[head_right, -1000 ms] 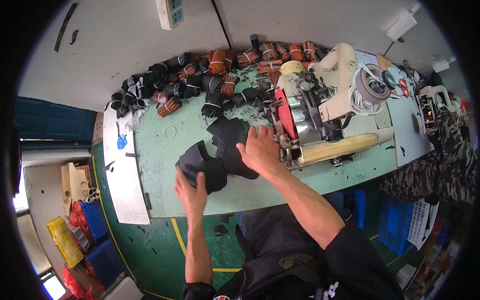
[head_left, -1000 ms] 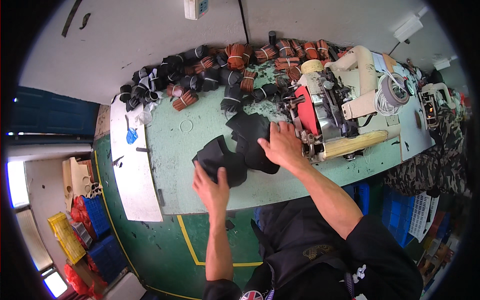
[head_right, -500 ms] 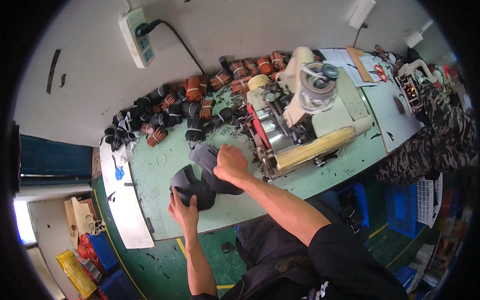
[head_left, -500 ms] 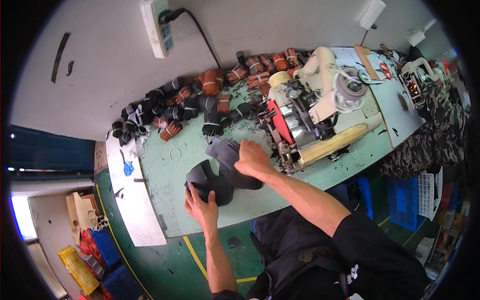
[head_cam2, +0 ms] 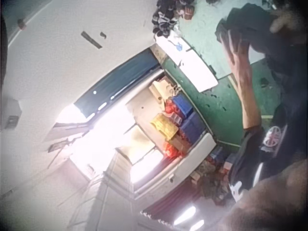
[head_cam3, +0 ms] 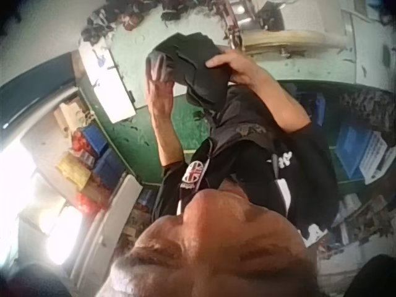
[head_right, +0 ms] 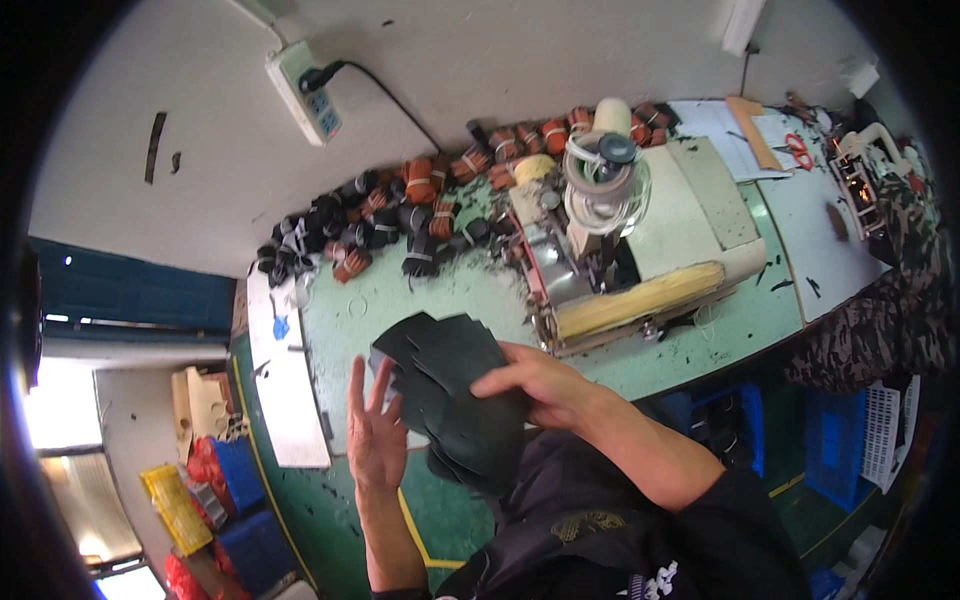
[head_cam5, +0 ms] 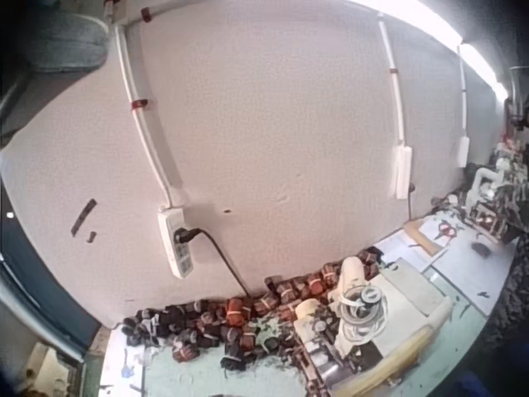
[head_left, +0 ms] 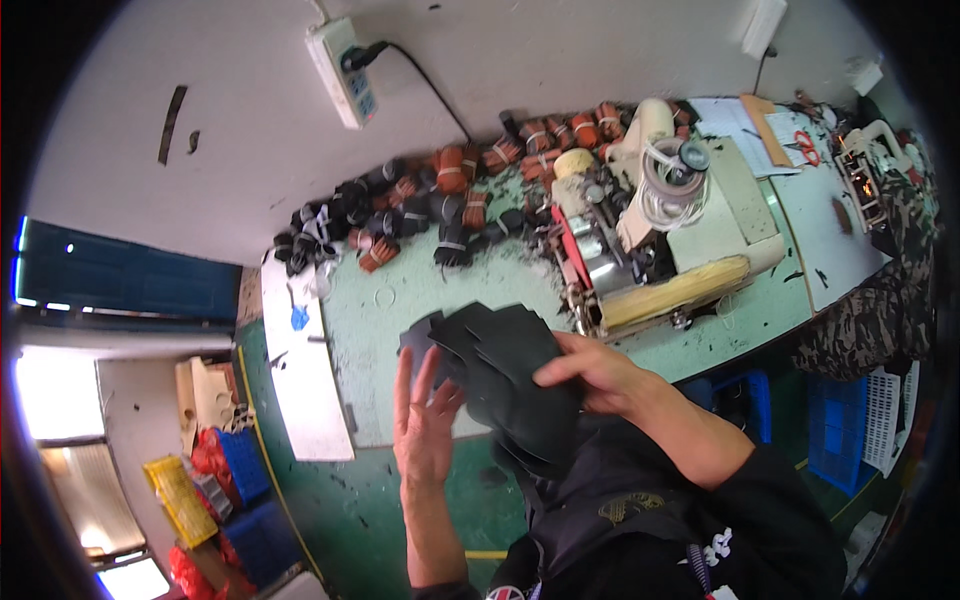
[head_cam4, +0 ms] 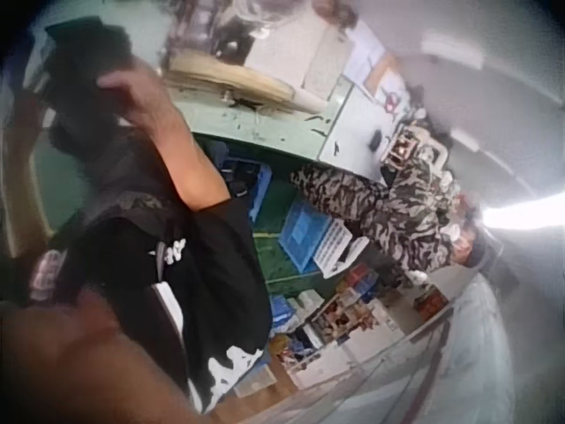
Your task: The person feeds the edges of leather pieces through a skiving machine and stacks the processed pieces on the workbench by hand.
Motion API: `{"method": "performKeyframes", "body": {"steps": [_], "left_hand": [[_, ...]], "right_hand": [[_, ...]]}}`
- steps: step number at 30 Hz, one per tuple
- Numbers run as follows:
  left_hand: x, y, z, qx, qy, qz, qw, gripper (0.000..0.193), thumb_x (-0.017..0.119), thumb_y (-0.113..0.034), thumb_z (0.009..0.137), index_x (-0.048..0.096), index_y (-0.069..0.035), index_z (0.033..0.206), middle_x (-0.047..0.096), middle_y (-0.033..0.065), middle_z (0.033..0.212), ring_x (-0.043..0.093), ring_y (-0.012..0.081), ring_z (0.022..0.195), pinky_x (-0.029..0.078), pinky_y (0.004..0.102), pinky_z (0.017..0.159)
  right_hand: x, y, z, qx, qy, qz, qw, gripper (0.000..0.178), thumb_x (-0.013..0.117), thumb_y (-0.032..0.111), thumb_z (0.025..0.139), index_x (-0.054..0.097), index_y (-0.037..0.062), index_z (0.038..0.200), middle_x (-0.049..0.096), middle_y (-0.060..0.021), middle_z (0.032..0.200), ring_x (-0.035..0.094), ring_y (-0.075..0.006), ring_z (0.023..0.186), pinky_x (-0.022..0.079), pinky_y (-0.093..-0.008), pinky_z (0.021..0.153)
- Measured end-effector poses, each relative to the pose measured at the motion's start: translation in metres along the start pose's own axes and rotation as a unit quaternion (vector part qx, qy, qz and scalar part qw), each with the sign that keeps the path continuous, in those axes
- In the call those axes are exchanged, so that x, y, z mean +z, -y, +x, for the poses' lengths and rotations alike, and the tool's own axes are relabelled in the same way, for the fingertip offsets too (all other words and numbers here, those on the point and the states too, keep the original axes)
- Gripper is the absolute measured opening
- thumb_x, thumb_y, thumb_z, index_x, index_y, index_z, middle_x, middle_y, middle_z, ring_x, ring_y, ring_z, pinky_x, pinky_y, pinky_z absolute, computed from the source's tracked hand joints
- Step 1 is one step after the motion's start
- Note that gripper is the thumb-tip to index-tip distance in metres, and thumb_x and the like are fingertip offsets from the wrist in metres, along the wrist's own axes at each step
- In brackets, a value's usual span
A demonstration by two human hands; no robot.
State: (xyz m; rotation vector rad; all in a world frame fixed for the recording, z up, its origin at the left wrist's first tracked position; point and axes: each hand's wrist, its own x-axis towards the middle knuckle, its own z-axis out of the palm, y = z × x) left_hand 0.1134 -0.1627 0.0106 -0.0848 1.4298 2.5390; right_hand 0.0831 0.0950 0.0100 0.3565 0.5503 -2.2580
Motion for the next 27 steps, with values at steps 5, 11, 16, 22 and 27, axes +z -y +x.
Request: {"method": "performKeyframes", "body": {"steps": [5, 11, 16, 22, 27], "left_hand": [[0.103, 0.014, -0.005, -0.038, 0.102, -0.026, 0.994, 0.12, 0.071, -0.074, 0.074, 0.016, -0.007, 0.158, 0.03, 0.0231, 0.158, 0.042, 0.043, 0.139, 0.044, 0.0529, 0.11], [0.113, 0.046, -0.059, -0.085, 0.151, 0.096, 0.98, 0.105, 0.075, -0.068, 0.077, 0.041, 0.003, 0.146, 0.035, 0.0265, 0.155, 0.041, 0.0406, 0.141, 0.036, 0.0491, 0.114], [0.142, 0.047, -0.066, -0.186, 0.097, 0.112, 0.971, 0.102, 0.082, -0.059, 0.074, 0.044, 0.003, 0.145, 0.04, 0.0233, 0.153, 0.044, 0.0397, 0.139, 0.037, 0.0484, 0.113], [0.144, 0.066, -0.074, -0.212, 0.158, 0.101, 0.959, 0.096, 0.082, -0.051, 0.078, 0.038, 0.0, 0.146, 0.048, 0.027, 0.145, 0.048, 0.037, 0.135, 0.04, 0.0475, 0.111], [0.146, 0.055, -0.062, -0.201, 0.113, 0.184, 0.956, 0.098, 0.076, -0.049, 0.079, 0.027, -0.001, 0.149, 0.055, 0.0272, 0.133, 0.058, 0.0423, 0.12, 0.049, 0.0506, 0.103]], "right_hand": [[-0.017, -0.042, -0.062, 0.058, 0.117, 0.177, 0.975, 0.065, 0.066, -0.004, 0.086, 0.038, -0.0018, 0.145, 0.058, -0.018, 0.132, 0.063, -0.0279, 0.118, 0.054, -0.0419, 0.101], [-0.047, -0.083, -0.113, 0.055, 0.103, 0.246, 0.962, 0.064, 0.07, 0.013, 0.093, 0.037, 0.0006, 0.147, 0.053, -0.0161, 0.138, 0.056, -0.0261, 0.127, 0.049, -0.0428, 0.107], [-0.056, -0.095, -0.128, 0.142, 0.066, 0.153, 0.976, 0.067, 0.072, 0.02, 0.094, 0.037, 0.002, 0.147, 0.053, -0.0139, 0.139, 0.055, -0.0223, 0.127, 0.047, -0.0394, 0.108], [-0.059, -0.087, -0.138, 0.175, 0.091, 0.158, 0.968, 0.066, 0.073, 0.022, 0.094, 0.037, 0.0024, 0.146, 0.055, -0.0131, 0.135, 0.061, -0.0195, 0.12, 0.055, -0.0341, 0.099], [-0.04, -0.073, -0.131, 0.103, 0.069, 0.134, 0.983, 0.056, 0.068, 0.017, 0.097, 0.04, 0.0043, 0.143, 0.056, -0.0112, 0.131, 0.064, -0.0193, 0.113, 0.057, -0.0342, 0.096]]}}
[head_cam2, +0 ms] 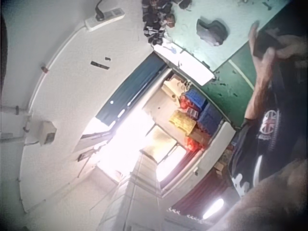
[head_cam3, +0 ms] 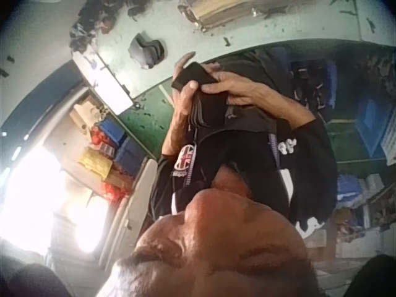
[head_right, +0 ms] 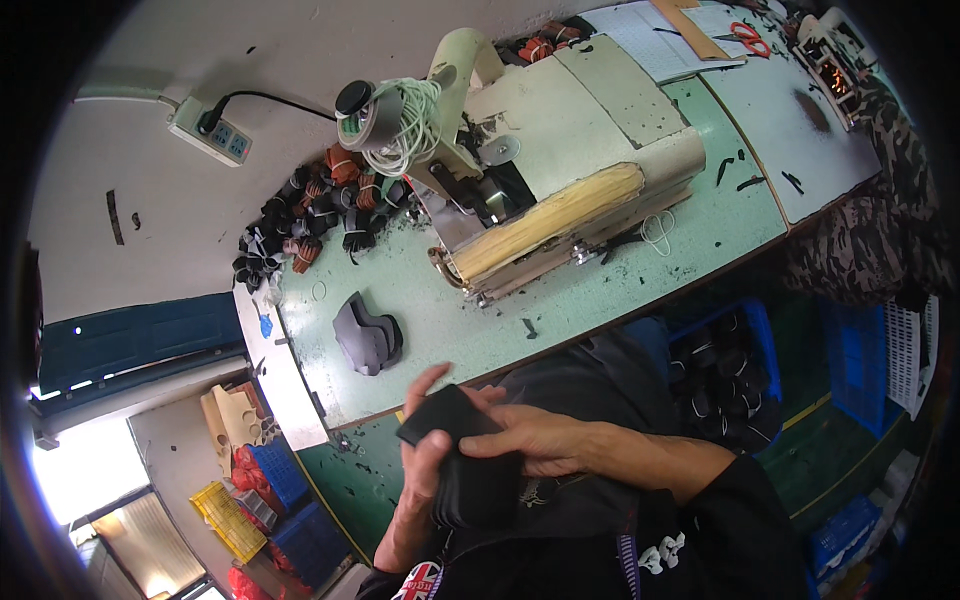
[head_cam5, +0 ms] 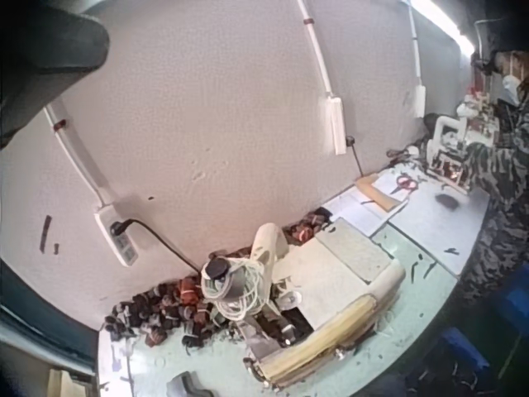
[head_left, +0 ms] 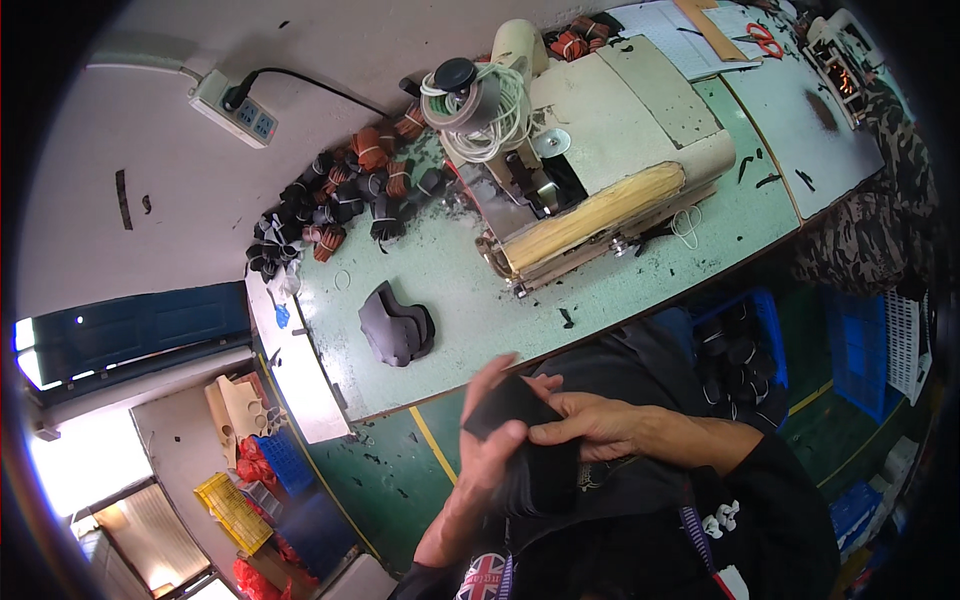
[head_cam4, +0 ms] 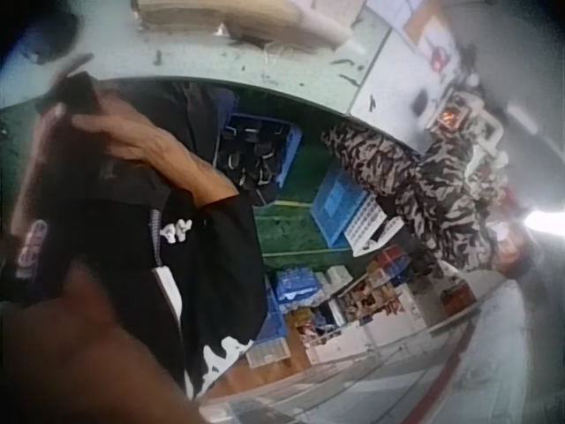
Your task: The person feeds the edges of leather pieces through a skiving machine and stacks the processed pieces on the workbench by hand.
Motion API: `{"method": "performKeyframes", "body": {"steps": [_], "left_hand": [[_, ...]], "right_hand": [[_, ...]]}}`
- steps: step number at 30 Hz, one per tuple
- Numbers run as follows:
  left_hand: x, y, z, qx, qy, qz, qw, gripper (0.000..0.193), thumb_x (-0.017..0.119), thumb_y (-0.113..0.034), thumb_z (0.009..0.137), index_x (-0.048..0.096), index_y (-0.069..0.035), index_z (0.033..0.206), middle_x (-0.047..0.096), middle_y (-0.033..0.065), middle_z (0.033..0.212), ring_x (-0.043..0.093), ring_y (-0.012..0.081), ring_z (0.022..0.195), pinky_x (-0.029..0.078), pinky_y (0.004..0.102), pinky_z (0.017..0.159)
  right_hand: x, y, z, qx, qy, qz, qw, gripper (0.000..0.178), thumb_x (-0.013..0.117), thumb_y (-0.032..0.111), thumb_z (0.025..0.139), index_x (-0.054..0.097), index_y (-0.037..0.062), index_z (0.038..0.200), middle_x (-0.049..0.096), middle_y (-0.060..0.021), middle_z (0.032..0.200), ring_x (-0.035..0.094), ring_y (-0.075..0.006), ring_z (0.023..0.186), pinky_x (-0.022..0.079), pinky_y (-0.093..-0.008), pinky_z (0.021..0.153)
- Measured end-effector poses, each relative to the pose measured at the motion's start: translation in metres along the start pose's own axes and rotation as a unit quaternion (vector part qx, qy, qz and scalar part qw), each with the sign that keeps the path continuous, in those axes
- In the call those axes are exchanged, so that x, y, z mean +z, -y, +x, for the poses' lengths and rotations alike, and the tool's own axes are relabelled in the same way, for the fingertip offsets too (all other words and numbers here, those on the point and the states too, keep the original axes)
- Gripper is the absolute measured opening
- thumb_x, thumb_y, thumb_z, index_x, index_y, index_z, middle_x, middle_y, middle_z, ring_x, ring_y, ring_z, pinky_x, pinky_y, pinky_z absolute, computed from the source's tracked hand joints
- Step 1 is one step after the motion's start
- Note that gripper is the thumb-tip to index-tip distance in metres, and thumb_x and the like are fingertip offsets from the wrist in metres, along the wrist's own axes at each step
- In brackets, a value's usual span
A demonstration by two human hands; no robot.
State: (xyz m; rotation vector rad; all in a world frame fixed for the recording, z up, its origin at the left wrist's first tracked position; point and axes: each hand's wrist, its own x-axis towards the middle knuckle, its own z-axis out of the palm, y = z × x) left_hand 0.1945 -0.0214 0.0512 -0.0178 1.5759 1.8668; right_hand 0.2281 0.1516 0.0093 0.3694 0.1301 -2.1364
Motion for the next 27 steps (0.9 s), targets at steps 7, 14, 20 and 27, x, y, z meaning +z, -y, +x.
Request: {"method": "performKeyframes", "body": {"steps": [7, 14, 20, 27], "left_hand": [[0.002, -0.016, 0.01, 0.192, -0.108, -0.017, 0.975, 0.081, 0.07, -0.059, 0.085, 0.034, -0.01, 0.139, 0.054, 0.0199, 0.123, 0.062, 0.0428, 0.114, 0.053, 0.0524, 0.097], [0.021, -0.035, 0.006, 0.277, -0.136, -0.061, 0.949, 0.065, 0.069, -0.037, 0.083, 0.04, -0.006, 0.132, 0.056, 0.0211, 0.112, 0.064, 0.0412, 0.1, 0.054, 0.052, 0.09], [0.007, -0.018, 0.023, 0.331, -0.093, -0.07, 0.936, 0.044, 0.061, -0.02, 0.082, 0.044, -0.005, 0.12, 0.055, 0.0228, 0.106, 0.064, 0.0413, 0.102, 0.053, 0.0518, 0.09], [-0.047, -0.05, 0.059, 0.124, -0.034, -0.064, 0.99, 0.062, 0.065, -0.03, 0.096, 0.039, -0.003, 0.145, 0.05, 0.0174, 0.14, 0.052, 0.0346, 0.13, 0.049, 0.0403, 0.102]], "right_hand": [[0.027, 0.004, 0.0, -0.111, -0.02, -0.02, 0.993, 0.052, 0.058, 0.027, 0.103, 0.035, 0.0064, 0.145, 0.055, -0.0113, 0.128, 0.059, -0.0195, 0.117, 0.054, -0.0393, 0.094], [0.037, -0.003, -0.014, -0.14, 0.015, -0.047, 0.989, 0.04, 0.06, 0.022, 0.102, 0.044, 0.0107, 0.137, 0.057, -0.0069, 0.122, 0.061, -0.0169, 0.113, 0.055, -0.0331, 0.09], [0.038, -0.01, -0.002, -0.201, 0.005, -0.051, 0.978, 0.045, 0.066, 0.018, 0.098, 0.043, 0.0086, 0.136, 0.056, -0.0072, 0.123, 0.061, -0.016, 0.108, 0.054, -0.0323, 0.09], [-0.004, 0.033, 0.005, -0.442, -0.243, -0.351, 0.789, 0.038, 0.063, 0.005, 0.096, 0.045, 0.0028, 0.129, 0.059, -0.0062, 0.113, 0.056, -0.0116, 0.104, 0.049, -0.0283, 0.09]]}}
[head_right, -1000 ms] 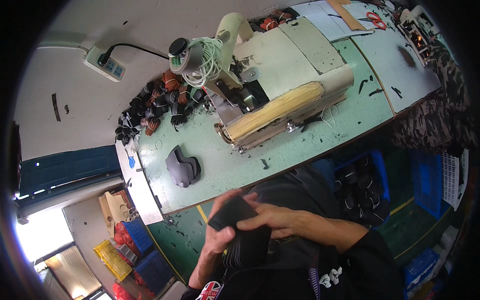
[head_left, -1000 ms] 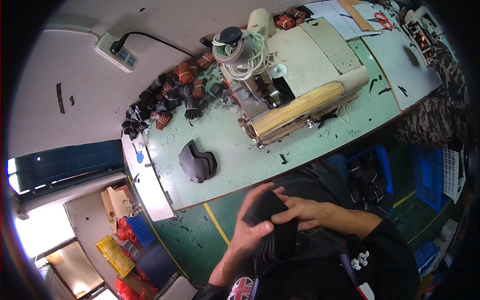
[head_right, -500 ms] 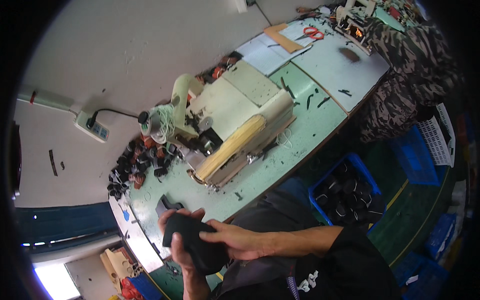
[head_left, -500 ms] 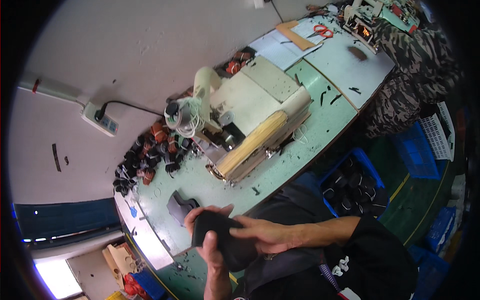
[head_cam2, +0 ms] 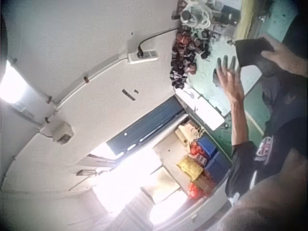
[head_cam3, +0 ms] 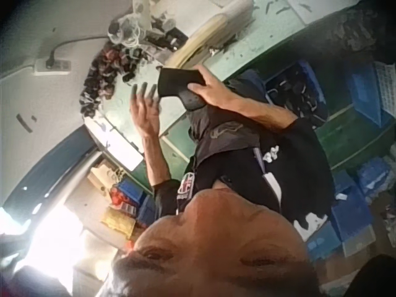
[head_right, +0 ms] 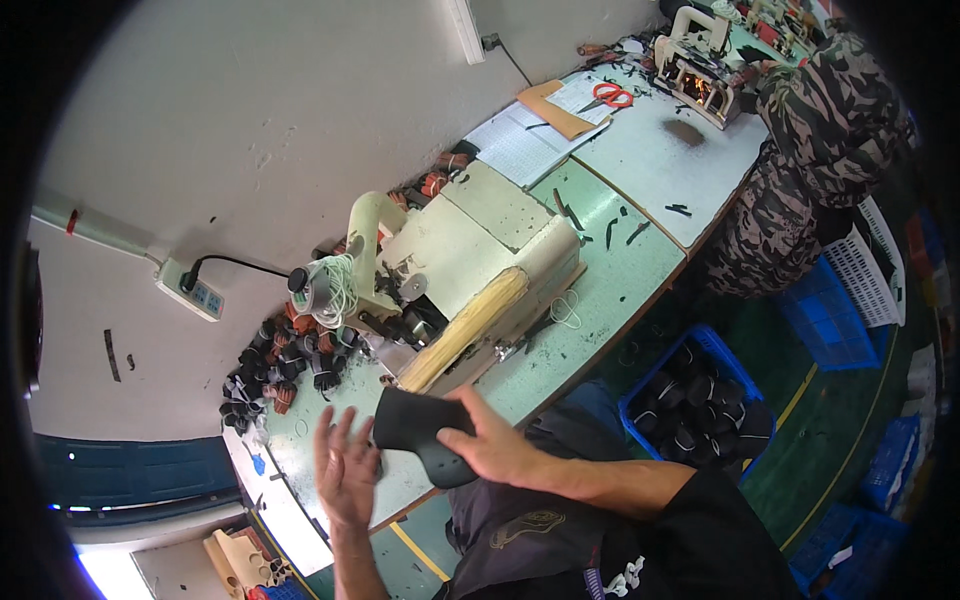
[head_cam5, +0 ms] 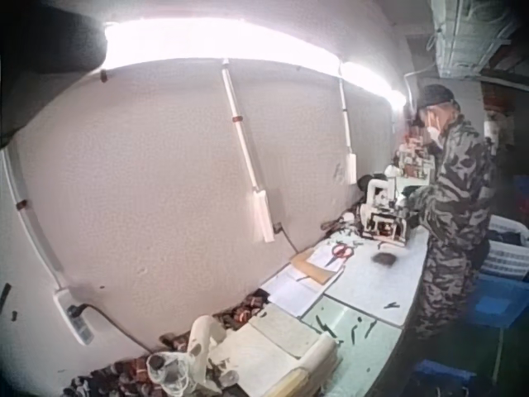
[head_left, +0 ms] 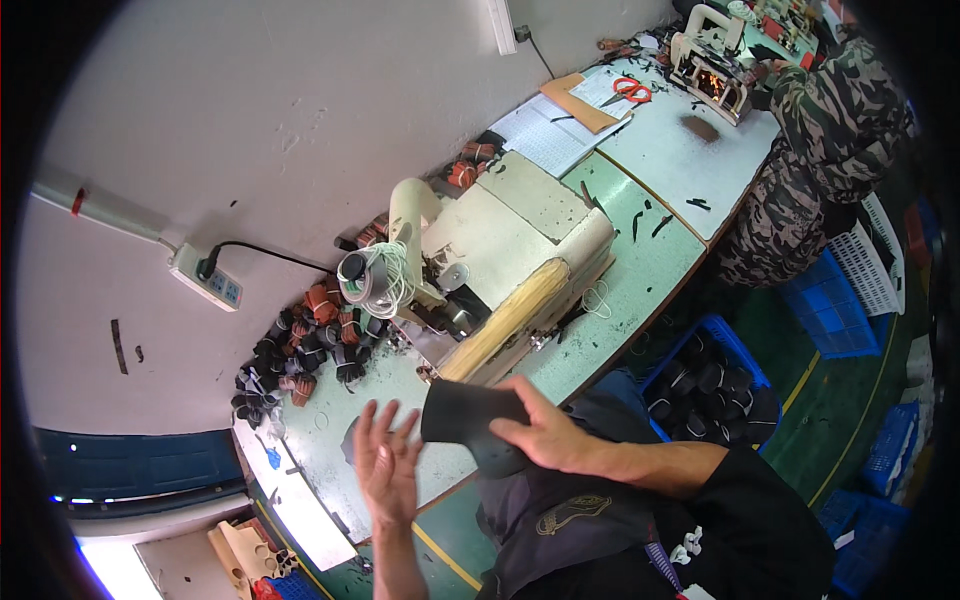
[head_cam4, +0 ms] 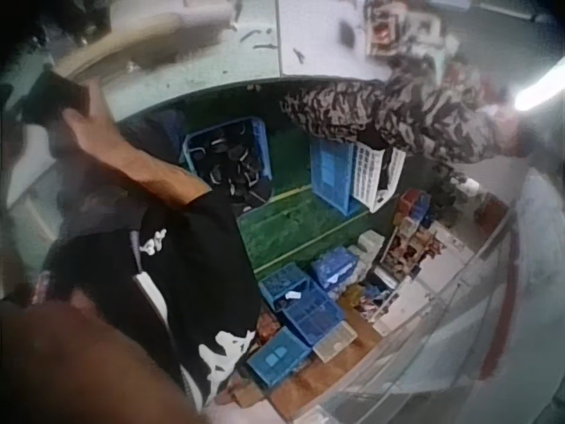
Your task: The person feeds the edges of leather pieces through a skiving machine and stacks the processed pieces on the workbench by hand.
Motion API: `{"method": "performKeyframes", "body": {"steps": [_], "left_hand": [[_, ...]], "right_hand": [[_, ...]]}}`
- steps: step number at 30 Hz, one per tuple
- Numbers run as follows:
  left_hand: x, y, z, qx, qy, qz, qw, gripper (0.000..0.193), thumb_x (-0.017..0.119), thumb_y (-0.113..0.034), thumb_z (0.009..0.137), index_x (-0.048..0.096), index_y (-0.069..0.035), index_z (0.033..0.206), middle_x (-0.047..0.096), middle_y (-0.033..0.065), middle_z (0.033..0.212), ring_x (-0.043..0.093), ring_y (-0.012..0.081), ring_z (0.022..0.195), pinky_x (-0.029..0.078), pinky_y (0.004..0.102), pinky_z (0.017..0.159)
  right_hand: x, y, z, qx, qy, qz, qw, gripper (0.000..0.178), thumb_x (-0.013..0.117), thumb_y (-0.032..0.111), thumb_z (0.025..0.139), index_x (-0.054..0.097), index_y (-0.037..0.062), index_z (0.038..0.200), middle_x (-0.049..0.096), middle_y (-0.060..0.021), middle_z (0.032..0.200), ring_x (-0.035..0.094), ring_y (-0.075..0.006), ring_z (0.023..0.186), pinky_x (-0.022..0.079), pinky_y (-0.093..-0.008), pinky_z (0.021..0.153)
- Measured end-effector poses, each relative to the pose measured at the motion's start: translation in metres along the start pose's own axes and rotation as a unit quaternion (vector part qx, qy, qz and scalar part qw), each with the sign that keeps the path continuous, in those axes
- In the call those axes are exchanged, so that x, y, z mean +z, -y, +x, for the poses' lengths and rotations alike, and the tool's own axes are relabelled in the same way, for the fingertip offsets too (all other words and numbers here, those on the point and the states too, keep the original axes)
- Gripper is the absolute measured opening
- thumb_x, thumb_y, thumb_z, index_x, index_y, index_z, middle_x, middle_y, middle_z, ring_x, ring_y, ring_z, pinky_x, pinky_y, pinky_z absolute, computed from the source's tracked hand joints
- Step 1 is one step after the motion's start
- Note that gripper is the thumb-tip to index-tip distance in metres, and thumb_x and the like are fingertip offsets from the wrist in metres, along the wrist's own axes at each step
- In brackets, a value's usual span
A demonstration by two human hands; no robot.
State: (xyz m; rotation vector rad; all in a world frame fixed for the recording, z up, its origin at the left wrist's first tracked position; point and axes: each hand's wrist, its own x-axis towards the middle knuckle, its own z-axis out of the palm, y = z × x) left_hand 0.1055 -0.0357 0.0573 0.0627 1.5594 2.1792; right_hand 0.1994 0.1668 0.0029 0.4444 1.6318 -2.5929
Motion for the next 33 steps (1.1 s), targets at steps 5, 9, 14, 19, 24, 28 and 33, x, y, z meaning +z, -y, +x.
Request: {"method": "performKeyframes", "body": {"steps": [5, 9, 14, 19, 24, 28, 33], "left_hand": [[-0.039, -0.01, 0.024, -0.021, -0.139, 0.157, 0.978, 0.029, 0.054, -0.025, 0.106, 0.059, -0.002, 0.09, 0.055, 0.0026, 0.069, 0.053, 0.011, 0.063, 0.044, 0.0252, 0.058], [-0.059, 0.004, 0.042, -0.052, -0.113, 0.213, 0.969, 0.042, 0.051, -0.036, 0.107, 0.052, -0.009, 0.075, 0.043, -0.0031, 0.056, 0.038, 0.0065, 0.045, 0.026, 0.0246, 0.041], [-0.05, 0.0, 0.049, -0.067, -0.054, 0.255, 0.963, 0.034, 0.059, -0.033, 0.103, 0.054, -0.007, 0.081, 0.052, -0.0013, 0.07, 0.046, 0.0072, 0.059, 0.035, 0.0235, 0.052], [0.001, -0.026, 0.055, -0.15, 0.044, -0.007, 0.988, 0.045, 0.066, -0.016, 0.098, 0.052, 0.002, 0.137, 0.063, 0.0111, 0.124, 0.061, 0.0172, 0.11, 0.05, 0.0317, 0.093], [-0.005, -0.015, 0.081, -0.15, 0.161, 0.199, 0.955, 0.052, 0.068, -0.014, 0.095, 0.051, 0.001, 0.142, 0.065, 0.0123, 0.127, 0.063, 0.0171, 0.109, 0.05, 0.0308, 0.094], [0.0, -0.011, 0.103, -0.19, 0.095, 0.334, 0.919, 0.041, 0.074, -0.019, 0.09, 0.067, 0.001, 0.125, 0.075, 0.0085, 0.104, 0.068, 0.0134, 0.087, 0.054, 0.0283, 0.079], [0.013, 0.0, 0.129, -0.169, 0.083, 0.479, 0.857, 0.034, 0.076, -0.023, 0.087, 0.074, 0.001, 0.111, 0.076, 0.0082, 0.089, 0.067, 0.0111, 0.079, 0.053, 0.0268, 0.073]], "right_hand": [[-0.009, 0.023, -0.003, -0.036, 0.073, -0.117, 0.99, 0.04, 0.062, 0.007, 0.097, 0.044, 0.0015, 0.132, 0.057, -0.0104, 0.121, 0.053, -0.0131, 0.111, 0.046, -0.03, 0.097], [-0.004, 0.024, 0.0, 0.03, 0.075, 0.028, 0.996, 0.043, 0.063, 0.006, 0.096, 0.044, 0.0009, 0.133, 0.056, -0.0084, 0.123, 0.052, -0.0126, 0.114, 0.044, -0.029, 0.099], [-0.002, 0.025, 0.006, 0.053, 0.061, 0.07, 0.994, 0.04, 0.063, 0.004, 0.096, 0.044, 0.0007, 0.131, 0.057, -0.007, 0.12, 0.054, -0.0104, 0.11, 0.046, -0.0274, 0.095], [0.0, 0.026, 0.011, 0.07, 0.044, 0.098, 0.992, 0.04, 0.063, 0.003, 0.096, 0.044, 0.001, 0.13, 0.057, -0.007, 0.119, 0.054, -0.0101, 0.109, 0.048, -0.027, 0.094], [0.002, 0.013, 0.021, 0.079, 0.012, 0.124, 0.989, 0.036, 0.064, 0.007, 0.097, 0.046, 0.0007, 0.127, 0.059, -0.0061, 0.114, 0.057, -0.0097, 0.103, 0.05, -0.026, 0.089], [0.004, 0.002, 0.026, 0.087, -0.014, 0.108, 0.99, 0.033, 0.064, 0.01, 0.098, 0.05, 0.0008, 0.126, 0.062, -0.0056, 0.111, 0.059, -0.0098, 0.1, 0.051, -0.0262, 0.088], [-0.002, 0.006, 0.034, 0.169, -0.061, 0.148, 0.972, 0.033, 0.057, 0.012, 0.102, 0.052, 0.0005, 0.133, 0.065, -0.0057, 0.112, 0.061, -0.0099, 0.095, 0.052, -0.0264, 0.084]]}}
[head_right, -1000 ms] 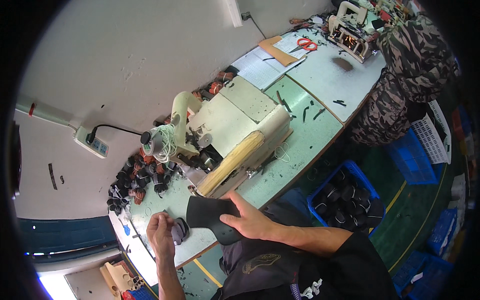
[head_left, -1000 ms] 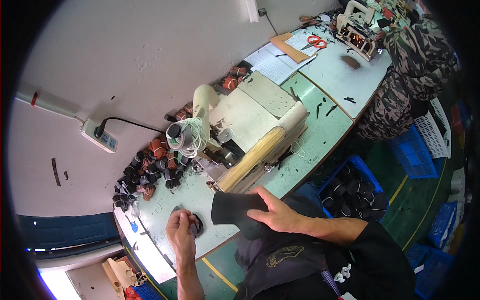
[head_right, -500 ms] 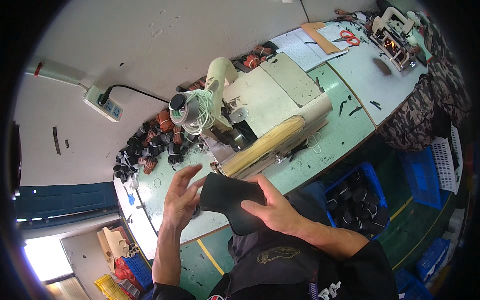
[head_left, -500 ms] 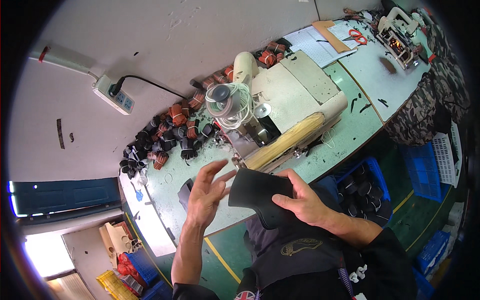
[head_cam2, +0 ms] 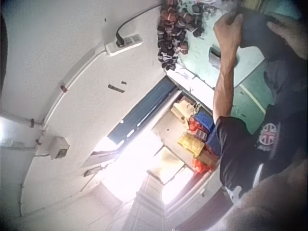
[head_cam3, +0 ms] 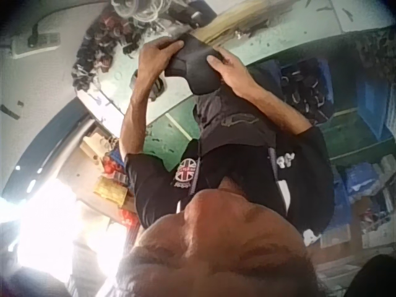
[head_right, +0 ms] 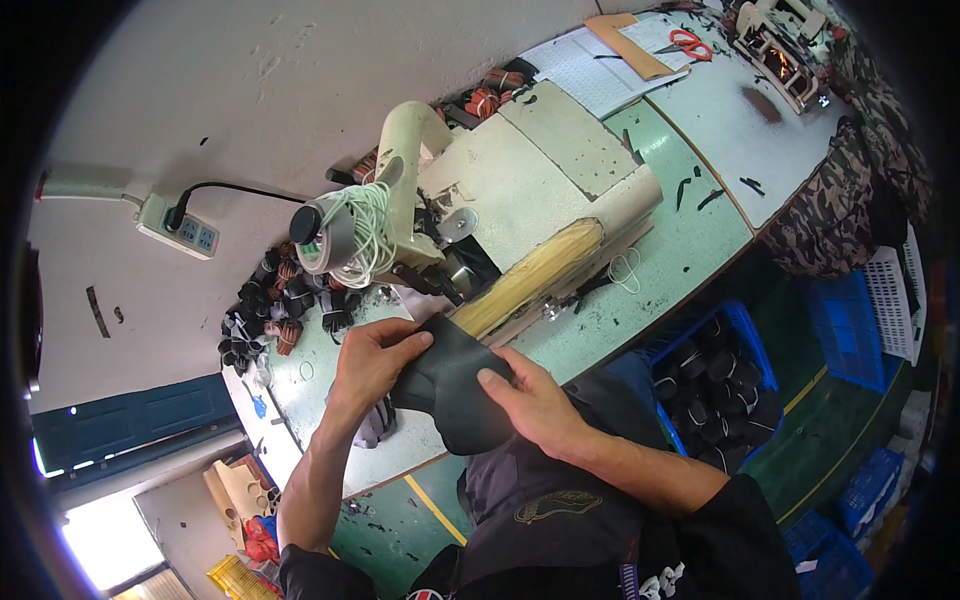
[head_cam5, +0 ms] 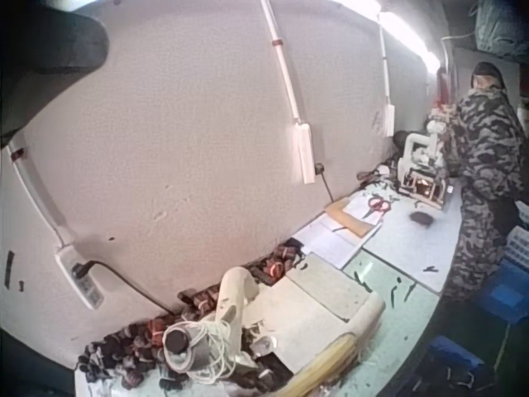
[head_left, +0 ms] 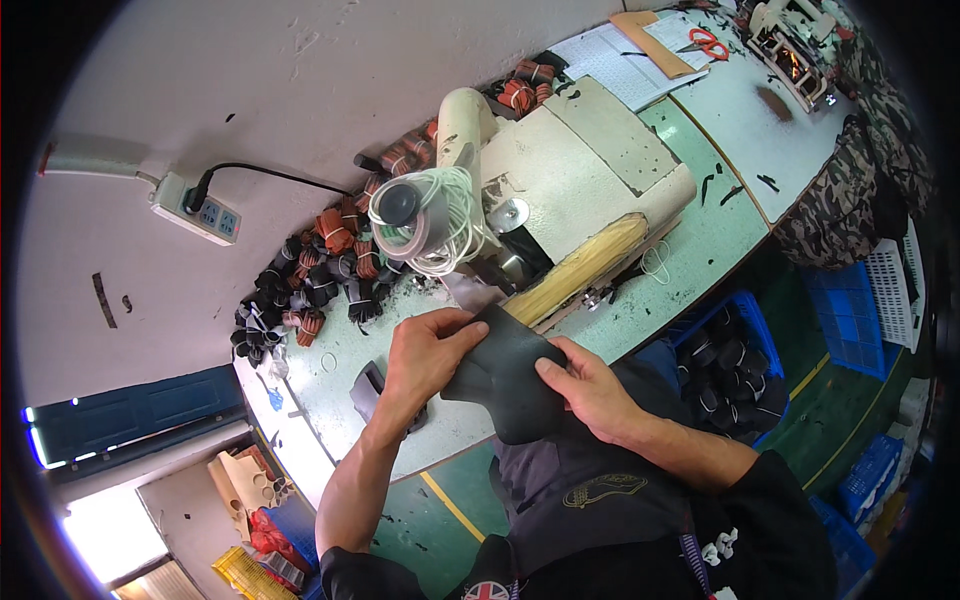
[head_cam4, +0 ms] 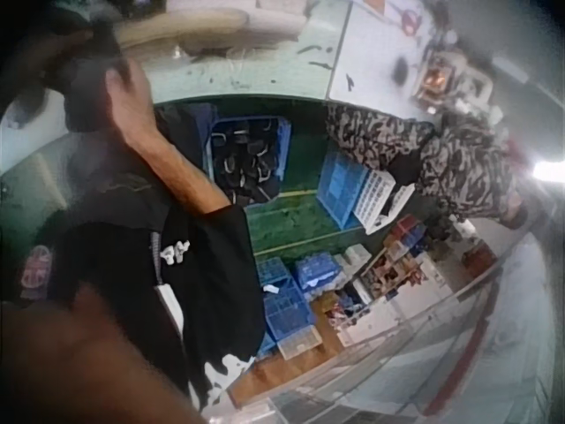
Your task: The person feeds the edges of leather pieces through a skiving machine and stacks the processed pieces on the workbench by hand.
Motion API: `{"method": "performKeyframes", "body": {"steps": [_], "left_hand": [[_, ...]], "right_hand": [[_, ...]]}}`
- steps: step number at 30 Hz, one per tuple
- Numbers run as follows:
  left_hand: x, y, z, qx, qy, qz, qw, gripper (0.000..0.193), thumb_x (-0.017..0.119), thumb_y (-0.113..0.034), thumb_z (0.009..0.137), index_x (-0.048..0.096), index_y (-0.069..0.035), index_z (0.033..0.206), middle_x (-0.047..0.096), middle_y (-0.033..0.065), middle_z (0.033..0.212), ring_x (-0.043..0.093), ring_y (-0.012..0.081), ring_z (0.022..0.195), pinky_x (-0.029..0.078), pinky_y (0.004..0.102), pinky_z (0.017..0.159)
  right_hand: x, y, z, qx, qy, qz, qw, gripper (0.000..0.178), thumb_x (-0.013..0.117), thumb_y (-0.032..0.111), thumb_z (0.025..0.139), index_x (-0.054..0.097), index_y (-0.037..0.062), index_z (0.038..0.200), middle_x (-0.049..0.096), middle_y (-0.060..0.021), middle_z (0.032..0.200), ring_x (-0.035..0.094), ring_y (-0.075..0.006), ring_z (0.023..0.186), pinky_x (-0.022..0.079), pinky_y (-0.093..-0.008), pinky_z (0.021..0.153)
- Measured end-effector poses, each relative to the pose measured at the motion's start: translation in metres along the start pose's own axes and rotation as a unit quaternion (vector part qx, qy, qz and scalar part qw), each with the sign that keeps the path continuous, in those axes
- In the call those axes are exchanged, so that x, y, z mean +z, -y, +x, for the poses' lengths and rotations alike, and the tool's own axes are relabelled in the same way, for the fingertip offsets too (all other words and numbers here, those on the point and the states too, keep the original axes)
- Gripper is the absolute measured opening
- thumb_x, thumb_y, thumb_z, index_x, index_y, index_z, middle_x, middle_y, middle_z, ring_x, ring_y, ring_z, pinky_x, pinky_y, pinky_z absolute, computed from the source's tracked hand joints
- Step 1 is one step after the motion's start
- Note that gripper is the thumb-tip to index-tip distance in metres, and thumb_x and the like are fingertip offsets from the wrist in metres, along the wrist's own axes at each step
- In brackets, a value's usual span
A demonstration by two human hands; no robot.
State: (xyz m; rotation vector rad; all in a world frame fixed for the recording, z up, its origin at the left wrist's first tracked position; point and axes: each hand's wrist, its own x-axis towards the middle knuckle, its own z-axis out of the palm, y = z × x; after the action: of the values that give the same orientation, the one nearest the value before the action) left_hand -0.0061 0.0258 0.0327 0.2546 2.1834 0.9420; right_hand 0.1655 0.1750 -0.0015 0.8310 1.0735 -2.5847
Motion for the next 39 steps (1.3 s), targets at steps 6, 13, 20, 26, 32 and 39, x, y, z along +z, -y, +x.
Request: {"method": "performKeyframes", "body": {"steps": [6, 13, 20, 26, 32, 39], "left_hand": [[0.005, -0.009, 0.014, -0.002, -0.023, 0.068, 0.997, 0.037, 0.078, -0.029, 0.085, 0.076, 0.001, 0.105, 0.075, 0.0079, 0.083, 0.066, 0.01, 0.075, 0.051, 0.0261, 0.07], [0.0, -0.013, 0.032, -0.014, 0.0, 0.112, 0.994, 0.032, 0.073, -0.03, 0.087, 0.077, -0.003, 0.103, 0.077, 0.0113, 0.088, 0.07, 0.0157, 0.078, 0.053, 0.0307, 0.074], [-0.001, 0.007, 0.021, 0.003, 0.034, -0.098, 0.995, 0.026, 0.072, -0.023, 0.087, 0.077, -0.004, 0.104, 0.076, 0.0096, 0.088, 0.068, 0.0097, 0.082, 0.052, 0.0272, 0.076], [0.003, -0.017, 0.023, -0.03, -0.018, 0.113, 0.993, 0.029, 0.076, -0.024, 0.085, 0.077, -0.001, 0.104, 0.076, 0.0082, 0.086, 0.068, 0.011, 0.078, 0.051, 0.0266, 0.072], [0.004, -0.004, 0.03, -0.005, -0.014, 0.05, 0.999, 0.028, 0.075, -0.024, 0.085, 0.077, -0.003, 0.104, 0.077, 0.0111, 0.09, 0.069, 0.0128, 0.081, 0.052, 0.0289, 0.074], [0.002, -0.012, 0.024, -0.015, -0.028, 0.104, 0.994, 0.028, 0.078, -0.027, 0.083, 0.078, -0.003, 0.099, 0.076, 0.0087, 0.083, 0.068, 0.0128, 0.072, 0.052, 0.0286, 0.07]], "right_hand": [[-0.011, 0.004, 0.008, 0.003, -0.023, -0.007, 1.0, 0.036, 0.056, 0.011, 0.102, 0.052, 0.0013, 0.137, 0.065, -0.0042, 0.108, 0.062, -0.0079, 0.092, 0.053, -0.0245, 0.075], [-0.008, 0.01, 0.013, -0.015, -0.001, 0.039, 0.999, 0.038, 0.056, 0.008, 0.101, 0.049, 0.0013, 0.138, 0.064, -0.0039, 0.109, 0.064, -0.0099, 0.093, 0.055, -0.0244, 0.074], [-0.016, 0.001, 0.012, -0.063, -0.051, 0.043, 0.996, 0.038, 0.06, 0.004, 0.098, 0.048, 0.0025, 0.135, 0.064, -0.0044, 0.111, 0.063, -0.0073, 0.09, 0.052, -0.0211, 0.067], [-0.012, -0.007, 0.014, -0.068, -0.054, 0.055, 0.995, 0.041, 0.061, 0.004, 0.097, 0.047, 0.0036, 0.136, 0.065, -0.0034, 0.111, 0.061, -0.0042, 0.083, 0.048, -0.0184, 0.059], [-0.005, 0.006, 0.012, -0.091, -0.067, 0.076, 0.991, 0.041, 0.061, 0.002, 0.097, 0.046, 0.0043, 0.135, 0.064, -0.003, 0.113, 0.062, -0.0044, 0.084, 0.049, -0.0185, 0.061], [-0.01, -0.014, 0.011, -0.088, -0.061, 0.085, 0.991, 0.04, 0.061, 0.003, 0.098, 0.045, 0.0038, 0.134, 0.062, -0.0058, 0.118, 0.064, -0.0081, 0.092, 0.054, -0.0215, 0.067]]}}
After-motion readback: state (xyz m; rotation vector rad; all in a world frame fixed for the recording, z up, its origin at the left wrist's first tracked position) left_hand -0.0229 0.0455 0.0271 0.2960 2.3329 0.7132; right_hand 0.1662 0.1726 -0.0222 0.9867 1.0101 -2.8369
